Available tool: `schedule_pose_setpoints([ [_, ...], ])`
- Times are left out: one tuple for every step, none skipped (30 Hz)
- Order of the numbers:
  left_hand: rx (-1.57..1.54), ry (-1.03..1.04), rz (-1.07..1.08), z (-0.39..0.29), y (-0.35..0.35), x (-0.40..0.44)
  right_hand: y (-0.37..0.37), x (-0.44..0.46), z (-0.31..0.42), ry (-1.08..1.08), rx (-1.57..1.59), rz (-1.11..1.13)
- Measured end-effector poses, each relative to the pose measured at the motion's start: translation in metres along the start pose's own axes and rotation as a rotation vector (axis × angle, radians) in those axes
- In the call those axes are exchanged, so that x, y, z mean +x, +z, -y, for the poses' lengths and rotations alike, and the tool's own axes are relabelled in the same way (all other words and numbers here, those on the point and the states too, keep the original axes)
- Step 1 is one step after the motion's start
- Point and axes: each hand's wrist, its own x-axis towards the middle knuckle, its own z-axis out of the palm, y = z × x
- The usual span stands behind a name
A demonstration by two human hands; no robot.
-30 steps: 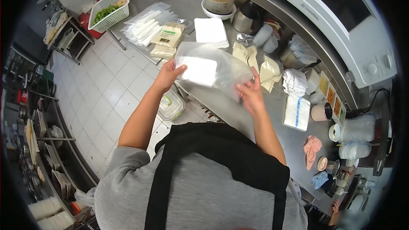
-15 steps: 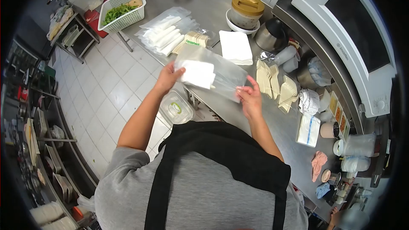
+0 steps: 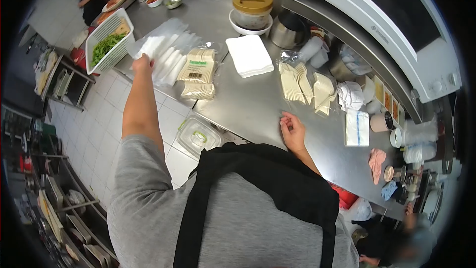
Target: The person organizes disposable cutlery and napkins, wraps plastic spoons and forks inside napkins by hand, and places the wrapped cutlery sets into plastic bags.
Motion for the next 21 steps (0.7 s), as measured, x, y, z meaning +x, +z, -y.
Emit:
schedule_pose_setpoints([
  [0.291,0.129,-0.169,-0.004,0.003,-0.016,0.000,0.000,0.000,0.009,0.004,-0.006],
  [0.582,0.263,-0.341,-0.007,0.008,-0.040,0.002,0.000,0.001,0.018,0.011,-0.009],
  [0.868,0.400,-0.516,-0.010,0.013,-0.064,0.003,0.001,0.003,0.013,0.015,-0.016],
  [0.881,0.624,-0.450,-0.009,0.017,-0.087,0.003,0.000,0.005,0.008,0.015,-0.021],
  [0.884,0.848,-0.379,-0.007,0.023,-0.108,0.002,0.001,0.006,0.002,0.017,-0.027],
  [0.878,1.072,-0.305,-0.003,0.031,-0.126,0.003,0.001,0.006,-0.005,0.004,-0.032],
  [0.853,1.224,-0.041,0.010,0.045,-0.134,0.003,0.000,0.004,-0.011,-0.009,-0.035],
  [0.814,1.361,0.229,0.025,0.060,-0.144,0.004,-0.001,0.004,-0.017,-0.021,-0.036],
  [0.743,1.230,0.592,0.037,0.078,-0.165,0.003,-0.001,0.005,-0.019,-0.027,-0.037],
  [0.782,1.216,0.791,0.053,0.094,-0.190,0.003,-0.001,0.007,-0.022,-0.033,-0.039],
  [0.842,1.198,0.931,0.054,0.103,-0.227,0.003,-0.001,0.008,-0.026,-0.039,-0.039],
  [0.901,1.175,1.072,0.052,0.107,-0.258,0.003,0.000,0.008,-0.028,-0.042,-0.039],
  [0.967,1.155,1.084,0.058,0.115,-0.267,0.003,-0.001,0.008,-0.030,-0.044,-0.037],
  [1.031,1.133,1.094,0.063,0.125,-0.271,0.002,-0.001,0.008,-0.033,-0.048,-0.034],
  [1.094,1.112,1.100,0.064,0.133,-0.273,0.002,-0.001,0.007,-0.036,-0.044,-0.031],
  [1.119,1.031,1.108,0.065,0.138,-0.273,0.003,-0.002,0.007,-0.040,-0.041,-0.030],
  [1.144,0.950,1.115,0.063,0.142,-0.269,0.002,-0.001,0.006,-0.044,-0.036,-0.029],
  [1.170,0.870,1.122,0.063,0.145,-0.265,0.000,-0.002,0.005,-0.053,-0.033,-0.020],
  [1.132,0.883,1.100,0.066,0.147,-0.261,-0.001,-0.002,0.005,-0.061,-0.029,-0.010],
  [1.135,0.897,1.101,0.071,0.146,-0.258,-0.003,-0.004,0.004,-0.070,-0.025,0.000],
  [1.138,0.912,1.101,0.068,0.144,-0.261,-0.006,-0.006,0.005,-0.064,-0.023,0.003],
])
